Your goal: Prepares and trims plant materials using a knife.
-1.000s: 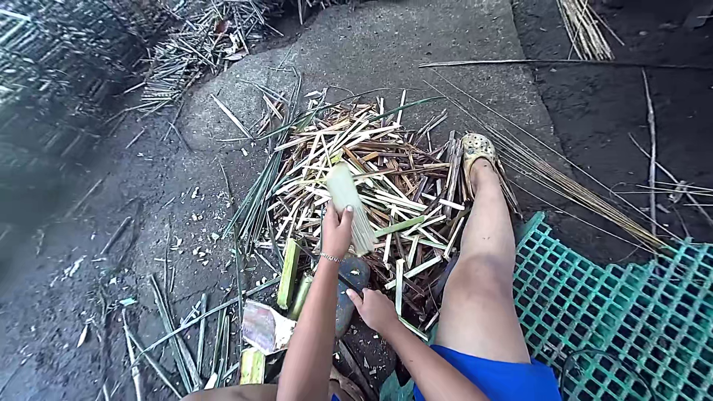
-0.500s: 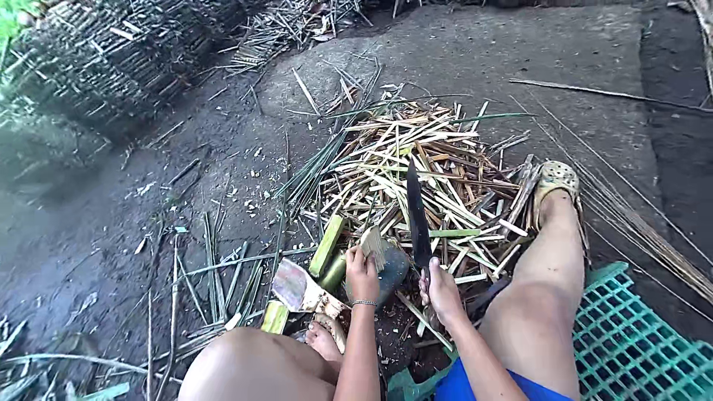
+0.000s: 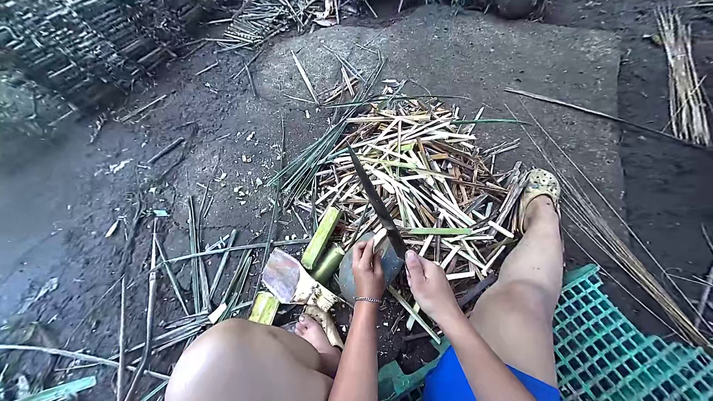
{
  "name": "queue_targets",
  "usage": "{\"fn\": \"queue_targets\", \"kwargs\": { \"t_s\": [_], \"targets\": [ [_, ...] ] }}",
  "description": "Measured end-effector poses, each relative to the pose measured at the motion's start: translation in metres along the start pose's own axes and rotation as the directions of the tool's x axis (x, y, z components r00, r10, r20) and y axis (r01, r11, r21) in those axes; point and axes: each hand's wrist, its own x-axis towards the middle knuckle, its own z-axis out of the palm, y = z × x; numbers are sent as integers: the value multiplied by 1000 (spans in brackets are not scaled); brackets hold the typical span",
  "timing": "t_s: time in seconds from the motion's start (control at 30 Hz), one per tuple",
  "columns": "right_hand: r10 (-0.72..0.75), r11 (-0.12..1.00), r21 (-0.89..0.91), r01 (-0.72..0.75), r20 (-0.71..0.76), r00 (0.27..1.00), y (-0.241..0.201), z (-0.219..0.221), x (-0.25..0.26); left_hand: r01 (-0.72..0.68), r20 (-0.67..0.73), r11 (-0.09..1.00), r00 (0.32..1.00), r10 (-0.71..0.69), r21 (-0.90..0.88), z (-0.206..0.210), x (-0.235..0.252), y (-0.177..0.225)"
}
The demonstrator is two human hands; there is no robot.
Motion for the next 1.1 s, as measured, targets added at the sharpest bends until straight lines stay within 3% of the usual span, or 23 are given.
{"fn": "queue_targets", "kwargs": {
  "t_s": [0.1, 0.2, 0.27, 0.33, 0.37, 0.43, 0.5, 0.57, 0.63, 0.7, 0.8, 0.87, 0.93, 0.97, 1.03, 1.1],
  "targets": [
    [-25, 997, 67, 27, -22, 999, -2, -6, -12, -45, -16, 992, 999, 44, -115, -4, -2, 2],
    [-219, 944, 211, 254, -175, 960, -11, -19, -37, -54, -42, 942, 998, 43, -332, -28, 11, 18],
    [-310, 875, 303, 377, -247, 918, -23, -32, -54, -69, -138, 884, 990, 4, -463, -46, 24, 27],
    [-321, 871, 285, 399, -283, 904, -24, -33, -57, -122, -256, 845, 967, -19, -521, -60, 35, 32],
    [-281, 914, 218, 343, -271, 921, -14, -25, -54, -143, -321, 837, 946, -42, -528, -64, 39, 35],
    [-80, 993, 75, 90, -132, 988, 11, -2, -36, -132, -405, 832, 907, -118, -539, -67, 44, 41],
    [131, 991, 20, -131, 7, 991, 28, 11, -16, -83, -425, 833, 885, -191, -547, -66, 44, 42],
    [168, 980, 104, -172, 44, 985, 25, 0, -9, -13, -416, 831, 870, -264, -556, -63, 44, 39],
    [-4, 973, 231, 23, -84, 996, 11, -21, -25, 51, -407, 816, 848, -340, -576, -64, 42, 36],
    [-220, 898, 321, 302, -267, 938, -9, -46, -42, 79, -421, 792, 813, -403, -606, -63, 42, 36],
    [-311, 829, 330, 451, -398, 863, -29, -60, -53, 85, -421, 783, 804, -419, -616, -63, 43, 41],
    [-235, 938, 167, 304, -338, 911, -4, -34, -43, 72, -403, 790, 830, -386, -608, -62, 46, 45],
    [76, 996, -46, -80, -79, 994, 28, 5, -23, 86, -343, 788, 867, -361, -609, -60, 46, 45],
    [252, 959, -145, -242, 51, 966, 48, 22, -9, 120, -282, 791, 893, -350, -600, -58, 43, 44],
    [401, 905, -215, -367, 141, 905, 75, 38, 8, 197, -94, 811, 951, -295, -551, -54, 40, 39],
    [382, 913, -203, -353, 126, 916, 75, 31, 6, 246, 126, 839, 969, -212, -484, -51, 38, 35]
  ]
}}
